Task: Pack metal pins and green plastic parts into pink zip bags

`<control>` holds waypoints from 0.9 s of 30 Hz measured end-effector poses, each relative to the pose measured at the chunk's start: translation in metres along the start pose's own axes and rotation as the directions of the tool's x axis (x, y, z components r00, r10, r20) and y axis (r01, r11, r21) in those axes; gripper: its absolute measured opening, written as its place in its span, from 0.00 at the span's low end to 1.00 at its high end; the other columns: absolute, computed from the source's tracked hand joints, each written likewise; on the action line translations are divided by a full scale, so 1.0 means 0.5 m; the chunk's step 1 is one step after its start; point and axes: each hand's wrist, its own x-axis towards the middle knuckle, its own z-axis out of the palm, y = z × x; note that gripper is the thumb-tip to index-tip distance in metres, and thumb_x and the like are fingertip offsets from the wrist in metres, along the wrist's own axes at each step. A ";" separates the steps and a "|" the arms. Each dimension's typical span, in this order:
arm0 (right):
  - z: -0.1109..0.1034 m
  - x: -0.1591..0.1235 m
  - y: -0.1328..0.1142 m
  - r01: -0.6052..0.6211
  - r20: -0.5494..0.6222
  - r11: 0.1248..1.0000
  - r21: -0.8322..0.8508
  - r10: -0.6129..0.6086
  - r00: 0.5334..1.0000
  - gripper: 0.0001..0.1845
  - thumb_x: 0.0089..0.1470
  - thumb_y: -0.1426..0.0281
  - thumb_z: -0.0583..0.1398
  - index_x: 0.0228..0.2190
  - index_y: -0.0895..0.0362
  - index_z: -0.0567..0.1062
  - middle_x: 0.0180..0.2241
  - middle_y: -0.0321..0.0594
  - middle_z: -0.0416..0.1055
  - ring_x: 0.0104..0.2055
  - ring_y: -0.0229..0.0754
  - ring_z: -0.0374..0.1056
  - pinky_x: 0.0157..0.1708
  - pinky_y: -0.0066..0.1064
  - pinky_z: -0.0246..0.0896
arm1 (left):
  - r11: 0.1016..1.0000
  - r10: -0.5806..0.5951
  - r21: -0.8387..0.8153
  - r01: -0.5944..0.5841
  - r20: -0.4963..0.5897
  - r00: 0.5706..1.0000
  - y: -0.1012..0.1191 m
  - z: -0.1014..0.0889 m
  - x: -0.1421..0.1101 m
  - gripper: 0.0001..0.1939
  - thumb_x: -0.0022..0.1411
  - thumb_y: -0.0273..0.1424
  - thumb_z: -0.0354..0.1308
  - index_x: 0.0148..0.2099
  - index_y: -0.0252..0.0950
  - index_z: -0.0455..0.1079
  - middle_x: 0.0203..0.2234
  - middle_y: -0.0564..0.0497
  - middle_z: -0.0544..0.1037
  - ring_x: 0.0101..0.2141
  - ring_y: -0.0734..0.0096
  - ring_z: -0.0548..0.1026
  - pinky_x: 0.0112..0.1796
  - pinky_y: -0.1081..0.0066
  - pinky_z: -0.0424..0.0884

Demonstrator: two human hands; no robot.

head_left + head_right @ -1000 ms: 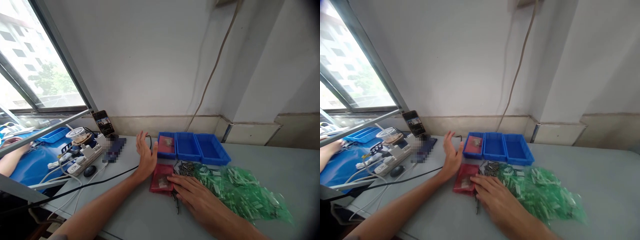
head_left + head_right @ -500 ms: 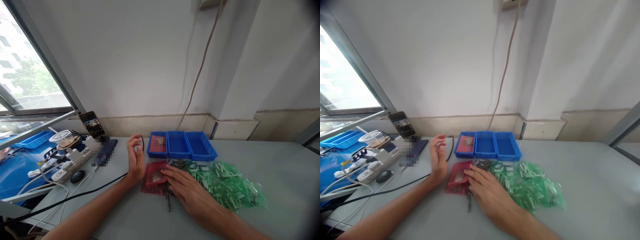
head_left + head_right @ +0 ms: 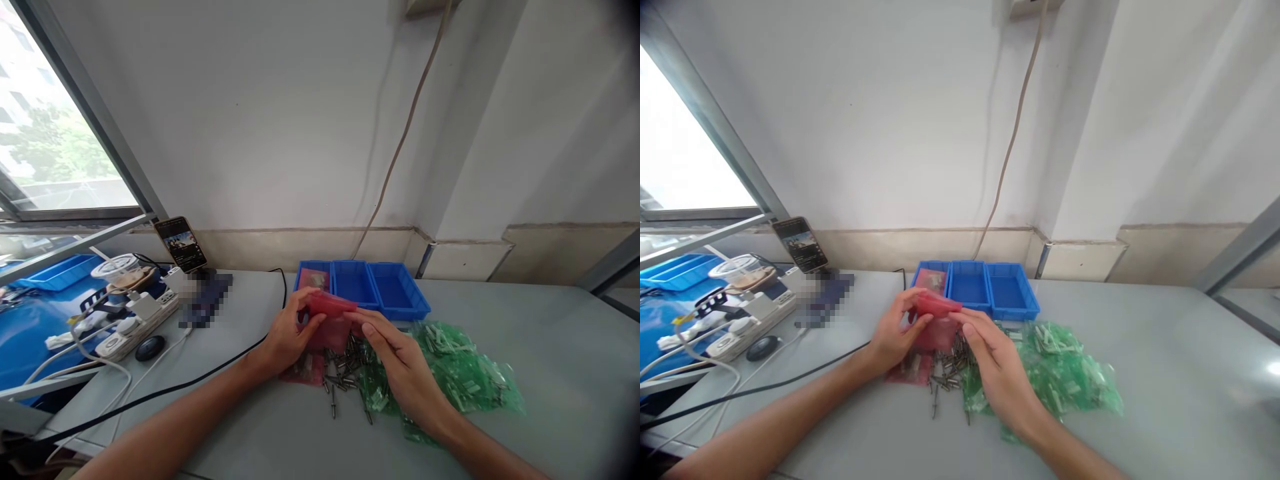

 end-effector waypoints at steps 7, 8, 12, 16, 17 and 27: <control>-0.003 0.004 0.004 0.013 -0.007 0.997 -0.073 -0.013 1.000 0.18 0.76 0.59 0.55 0.57 0.47 0.79 0.61 0.42 0.77 0.61 0.49 0.73 0.63 0.43 0.69 | 0.992 0.064 0.109 -0.058 -0.050 0.997 0.005 0.000 -0.007 0.27 0.77 0.38 0.58 0.73 0.44 0.58 0.62 0.42 0.76 0.54 0.57 0.80 0.55 0.57 0.78; -0.003 0.003 0.006 0.055 0.015 0.993 -0.109 -0.054 0.998 0.17 0.76 0.61 0.55 0.57 0.47 0.80 0.62 0.42 0.76 0.63 0.49 0.72 0.65 0.43 0.68 | 0.984 0.118 0.142 -0.109 -0.053 0.992 0.005 -0.005 -0.004 0.26 0.78 0.36 0.57 0.73 0.45 0.59 0.59 0.43 0.78 0.54 0.57 0.79 0.55 0.57 0.77; 0.000 -0.007 0.010 0.233 0.156 0.929 -0.287 -0.194 0.968 0.21 0.76 0.68 0.52 0.61 0.48 0.78 0.66 0.43 0.72 0.69 0.49 0.67 0.69 0.44 0.63 | 0.942 0.287 0.171 -0.289 0.034 0.957 0.010 -0.025 0.009 0.15 0.72 0.26 0.55 0.58 0.42 0.71 0.45 0.46 0.82 0.48 0.56 0.79 0.53 0.55 0.75; 0.004 -0.013 0.004 0.312 0.283 0.890 -0.333 -0.221 0.933 0.22 0.75 0.71 0.51 0.61 0.50 0.78 0.64 0.46 0.73 0.64 0.48 0.72 0.63 0.40 0.71 | 0.953 0.259 0.103 -0.285 0.212 0.942 0.028 -0.041 0.013 0.11 0.67 0.31 0.55 0.51 0.40 0.71 0.42 0.44 0.81 0.43 0.56 0.79 0.49 0.56 0.74; 0.004 -0.013 0.001 0.305 0.306 0.896 -0.323 -0.206 0.929 0.22 0.75 0.71 0.51 0.59 0.50 0.80 0.62 0.46 0.74 0.62 0.47 0.73 0.61 0.39 0.72 | 0.957 0.254 0.080 -0.280 0.242 0.937 0.032 -0.044 0.013 0.11 0.68 0.33 0.55 0.51 0.40 0.71 0.41 0.44 0.81 0.41 0.56 0.78 0.47 0.57 0.74; 0.001 0.003 -0.003 0.089 0.215 0.986 -0.141 -0.057 0.975 0.18 0.75 0.64 0.56 0.45 0.50 0.87 0.53 0.45 0.80 0.55 0.50 0.77 0.55 0.40 0.75 | 0.996 0.083 -0.008 -0.085 0.303 0.949 0.035 -0.044 0.012 0.13 0.75 0.41 0.55 0.54 0.40 0.73 0.43 0.47 0.84 0.41 0.61 0.82 0.47 0.64 0.77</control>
